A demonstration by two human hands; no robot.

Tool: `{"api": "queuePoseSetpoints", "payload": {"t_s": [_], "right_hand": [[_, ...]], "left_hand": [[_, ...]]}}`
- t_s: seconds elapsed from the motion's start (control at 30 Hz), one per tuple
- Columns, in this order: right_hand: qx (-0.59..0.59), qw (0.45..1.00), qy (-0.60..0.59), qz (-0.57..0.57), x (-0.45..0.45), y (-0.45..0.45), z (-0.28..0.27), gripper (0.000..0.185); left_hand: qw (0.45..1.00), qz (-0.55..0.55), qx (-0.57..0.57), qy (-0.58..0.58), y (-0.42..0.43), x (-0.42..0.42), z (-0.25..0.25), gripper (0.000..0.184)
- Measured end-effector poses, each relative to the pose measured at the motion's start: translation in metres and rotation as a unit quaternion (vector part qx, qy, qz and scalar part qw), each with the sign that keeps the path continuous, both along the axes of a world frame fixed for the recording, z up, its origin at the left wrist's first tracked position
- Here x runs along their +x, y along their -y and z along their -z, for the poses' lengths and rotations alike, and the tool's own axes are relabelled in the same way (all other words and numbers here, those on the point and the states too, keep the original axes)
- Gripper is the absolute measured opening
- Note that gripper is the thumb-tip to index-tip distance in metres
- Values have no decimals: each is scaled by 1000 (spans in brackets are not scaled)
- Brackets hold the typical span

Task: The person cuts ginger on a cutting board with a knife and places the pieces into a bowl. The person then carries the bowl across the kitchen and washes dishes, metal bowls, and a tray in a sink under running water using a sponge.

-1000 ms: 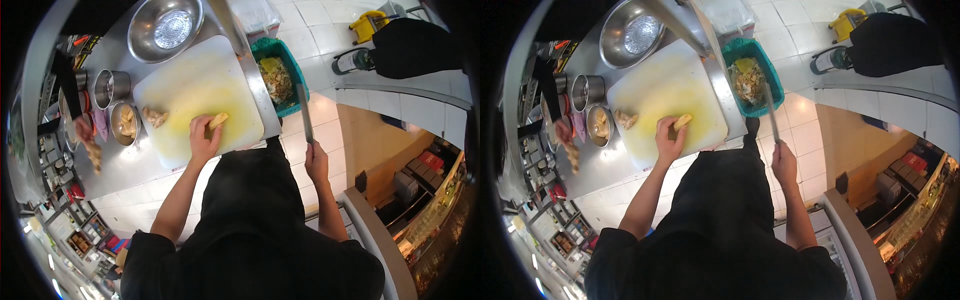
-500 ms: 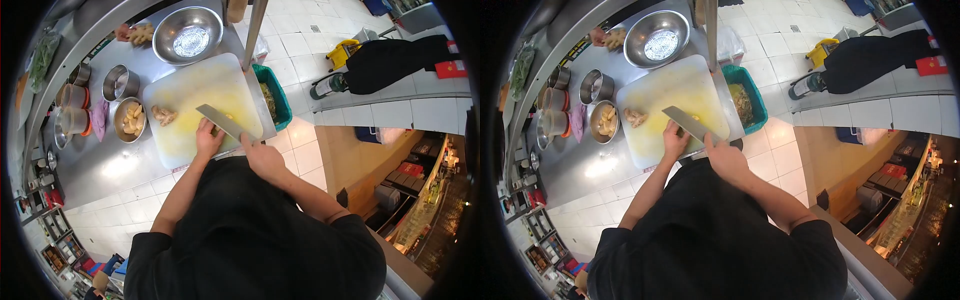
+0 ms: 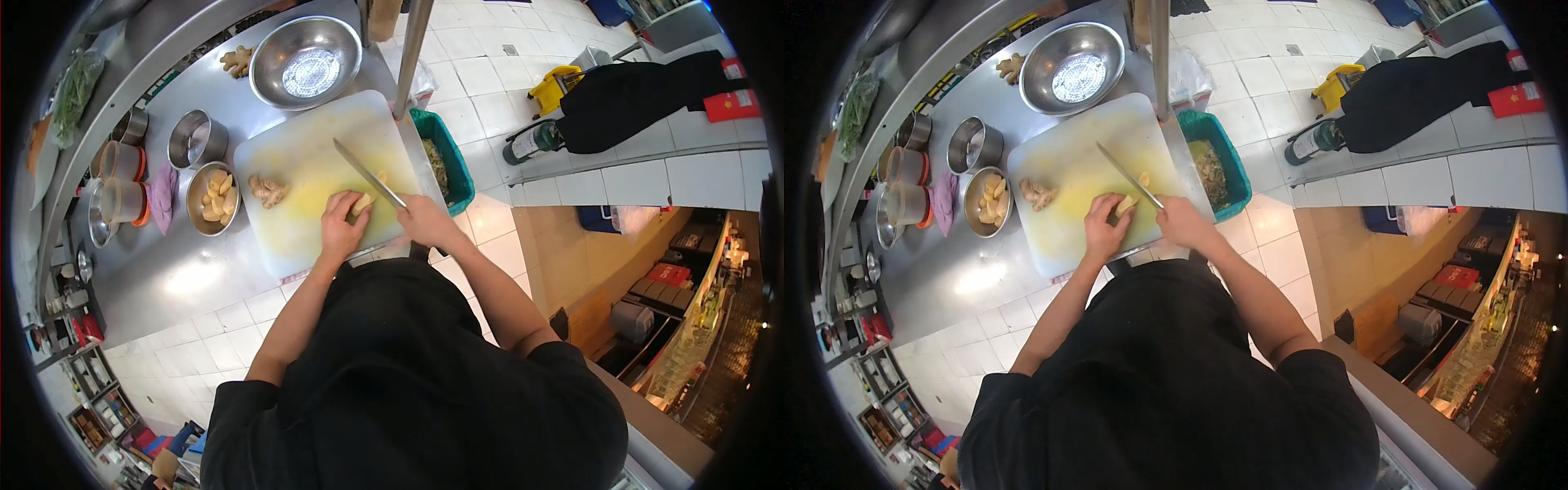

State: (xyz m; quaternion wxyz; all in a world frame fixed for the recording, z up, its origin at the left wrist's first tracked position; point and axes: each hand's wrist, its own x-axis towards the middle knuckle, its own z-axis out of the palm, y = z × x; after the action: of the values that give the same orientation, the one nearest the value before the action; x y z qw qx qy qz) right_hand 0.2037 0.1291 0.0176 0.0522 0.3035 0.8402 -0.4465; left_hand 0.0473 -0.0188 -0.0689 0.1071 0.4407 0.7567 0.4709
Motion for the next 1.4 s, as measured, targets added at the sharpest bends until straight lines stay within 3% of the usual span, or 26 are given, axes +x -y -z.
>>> {"api": "queuePoseSetpoints", "payload": {"t_s": [0.03, 0.17, 0.23, 0.33, 0.37, 0.4, 0.5, 0.57, 0.63, 0.67, 0.7, 0.73, 0.77, 0.83, 0.9, 0.97, 1.1, 1.17, 1.3, 1.4], "right_hand": [[-181, 982, 14, 50, 5, -11, -19, 20], [-240, 966, -37, 94, 47, -23, 6, 22], [-220, 963, -62, 139, 67, -22, 21, 20], [-155, 961, -43, 224, 70, -21, -5, 21], [-121, 964, -32, 236, 73, -23, -2, 23], [-122, 967, -36, 221, 73, -24, -4, 23], [-107, 969, -44, 219, 67, -20, -3, 25], [-36, 972, -155, 173, 63, -13, 10, 24], [-98, 969, -151, 172, 50, -7, -3, 20], [-116, 982, -53, 142, 44, -8, -6, 19], [-130, 984, 47, 113, 40, -10, -11, 19], [-141, 981, 69, 111, 33, -7, -21, 21], [-138, 982, 68, 110, 29, -3, -22, 21], [-139, 983, 14, 119, 27, 4, -21, 23], [-68, 994, -12, 84, 28, 1, 0, 25], [-13, 998, 47, 30, 23, -1, 0, 27], [10, 998, 51, 25, 22, -2, 12, 31], [69, 997, 23, -12, 22, 1, 14, 34], [79, 996, 36, -5, 19, 8, 10, 37], [74, 996, 55, -9, 16, 13, 9, 34]], "left_hand": [[1000, 2, 0, -2, -1, 1, -1, 30], [998, 9, -11, -54, -1, 6, -1, 32], [997, 11, -29, -68, 0, 4, 1, 32], [997, 1, -28, -77, 0, -3, -6, 33], [999, -8, -37, -21, 1, -4, -11, 33], [998, -18, -45, 37, 5, -6, -17, 33], [995, -98, -14, 0, 22, -33, -40, 35], [986, -165, -3, -35, 42, -68, -48, 35], [966, -247, 18, -81, 64, -111, -56, 35], [955, -280, 25, -94, 76, -132, -60, 36], [943, -319, 0, -93, 87, -151, -62, 36], [929, -356, -24, -92, 97, -169, -62, 37], [929, -358, -21, -91, 107, -188, -58, 37], [878, -350, -219, -241, 115, -203, -67, 39], [865, -384, -235, -221, 102, -183, -75, 39], [961, -139, -116, -209, 93, -176, -67, 42], [953, -104, -196, -206, 62, -130, -66, 48], [974, 32, -223, -35, 52, -124, -78, 52], [985, 151, -86, -8, 43, -85, -46, 51], [991, 110, -80, -13, 39, -65, -51, 50]]}}
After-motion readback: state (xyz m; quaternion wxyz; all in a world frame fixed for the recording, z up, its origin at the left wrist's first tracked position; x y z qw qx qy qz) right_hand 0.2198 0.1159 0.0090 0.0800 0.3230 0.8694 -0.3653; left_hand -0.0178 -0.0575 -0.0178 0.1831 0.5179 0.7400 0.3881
